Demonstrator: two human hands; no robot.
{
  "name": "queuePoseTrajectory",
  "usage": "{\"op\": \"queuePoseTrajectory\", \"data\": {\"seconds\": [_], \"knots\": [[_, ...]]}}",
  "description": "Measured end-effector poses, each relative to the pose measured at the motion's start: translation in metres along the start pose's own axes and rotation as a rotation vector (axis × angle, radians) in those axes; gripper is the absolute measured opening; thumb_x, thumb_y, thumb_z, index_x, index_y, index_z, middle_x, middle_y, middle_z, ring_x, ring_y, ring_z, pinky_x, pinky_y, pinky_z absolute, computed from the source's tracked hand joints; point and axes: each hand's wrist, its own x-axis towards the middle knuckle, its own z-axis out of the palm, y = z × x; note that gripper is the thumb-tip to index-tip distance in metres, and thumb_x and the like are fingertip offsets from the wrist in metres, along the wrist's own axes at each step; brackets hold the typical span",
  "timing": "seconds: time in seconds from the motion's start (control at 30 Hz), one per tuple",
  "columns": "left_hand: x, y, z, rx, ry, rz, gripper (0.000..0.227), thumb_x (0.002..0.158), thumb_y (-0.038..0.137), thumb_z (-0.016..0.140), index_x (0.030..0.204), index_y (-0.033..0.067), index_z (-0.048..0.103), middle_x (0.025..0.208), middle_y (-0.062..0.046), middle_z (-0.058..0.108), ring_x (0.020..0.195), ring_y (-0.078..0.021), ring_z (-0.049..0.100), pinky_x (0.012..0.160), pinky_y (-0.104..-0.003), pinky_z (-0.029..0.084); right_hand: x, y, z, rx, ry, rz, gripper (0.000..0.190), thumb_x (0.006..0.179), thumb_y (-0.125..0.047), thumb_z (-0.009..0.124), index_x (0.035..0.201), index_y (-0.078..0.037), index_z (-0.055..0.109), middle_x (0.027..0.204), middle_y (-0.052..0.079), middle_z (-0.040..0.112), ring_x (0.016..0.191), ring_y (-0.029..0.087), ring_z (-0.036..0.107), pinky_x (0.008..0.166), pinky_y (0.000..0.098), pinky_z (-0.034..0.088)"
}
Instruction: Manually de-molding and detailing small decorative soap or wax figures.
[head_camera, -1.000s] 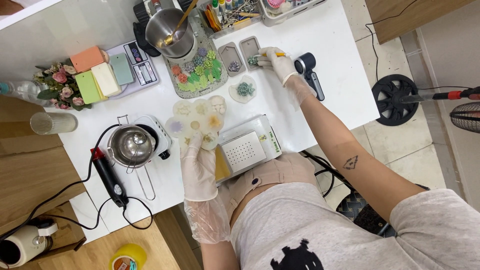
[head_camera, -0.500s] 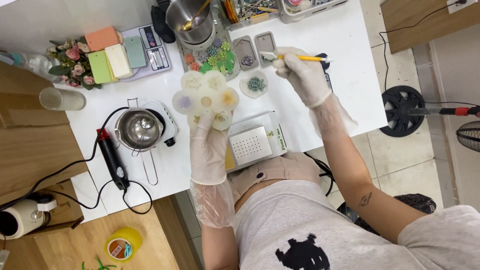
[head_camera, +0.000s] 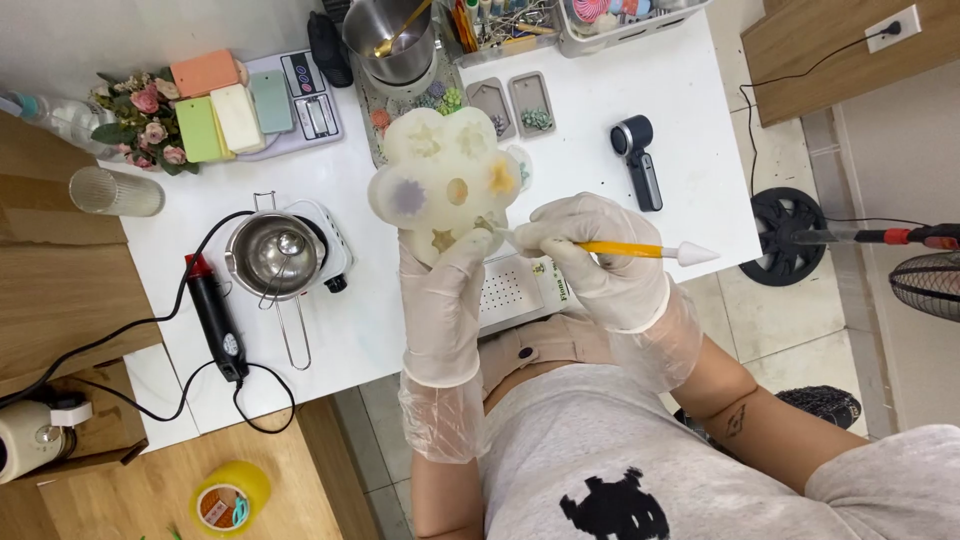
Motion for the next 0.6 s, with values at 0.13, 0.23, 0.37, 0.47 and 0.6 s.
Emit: {"op": "queuePoseTrajectory", "data": {"seconds": [0.13, 0.23, 0.37, 0.47, 0.6], "knots": [[-0.005, 0.0, -0.002, 0.005, -0.023, 0.008, 0.065, 0.093, -0.014, 0.061, 0.152, 0.0059, 0.042, 0.141, -0.012, 0.057, 0.122, -0.0227, 0.062, 0.107, -0.038, 0.054, -0.003, 0.001, 0.001, 0.045, 0.008, 0.018, 0.012, 0.107, -0.008, 0.06, 0.109, 0.0, 0.068, 0.106, 0.013, 0.072, 0.093, 0.017, 0.073, 0.083, 0.0283, 0.062], [-0.007, -0.001, -0.003, 0.045, 0.0, 0.0, 0.067, 0.092, -0.014, 0.062, 0.153, 0.0053, 0.041, 0.141, -0.013, 0.057, 0.123, -0.0233, 0.062, 0.106, -0.038, 0.054, -0.005, -0.001, 0.0, 0.044, 0.013, 0.009, 0.013, 0.108, -0.01, 0.06, 0.108, 0.0, 0.068, 0.105, 0.014, 0.073, 0.094, 0.018, 0.073, 0.085, 0.0289, 0.062], [-0.009, 0.0, -0.003, 0.043, -0.002, -0.013, 0.069, 0.091, -0.015, 0.061, 0.153, 0.0076, 0.041, 0.142, -0.012, 0.056, 0.124, -0.0234, 0.061, 0.106, -0.038, 0.055, -0.003, -0.007, -0.001, -0.005, 0.018, -0.079, 0.012, 0.109, -0.012, 0.061, 0.11, -0.002, 0.067, 0.102, 0.011, 0.074, 0.094, 0.018, 0.073, 0.091, 0.0307, 0.06], [-0.011, 0.001, 0.001, 0.05, -0.013, -0.02, 0.07, 0.09, -0.015, 0.06, 0.153, 0.0079, 0.04, 0.143, -0.012, 0.056, 0.124, -0.0244, 0.061, 0.105, -0.039, 0.055, -0.001, -0.008, -0.001, -0.053, 0.0, -0.085, 0.01, 0.108, -0.011, 0.062, 0.11, -0.002, 0.067, 0.101, 0.01, 0.074, 0.096, 0.019, 0.073, 0.091, 0.0314, 0.06], [-0.008, 0.001, 0.001, 0.059, -0.034, 0.008, 0.069, 0.09, -0.016, 0.061, 0.152, 0.0073, 0.041, 0.145, -0.013, 0.056, 0.129, -0.026, 0.06, 0.111, -0.042, 0.055, 0.003, -0.009, 0.0, -0.137, -0.012, -0.057, 0.009, 0.107, -0.009, 0.063, 0.109, -0.002, 0.068, 0.101, 0.011, 0.074, 0.096, 0.019, 0.073, 0.087, 0.0309, 0.06]]}}
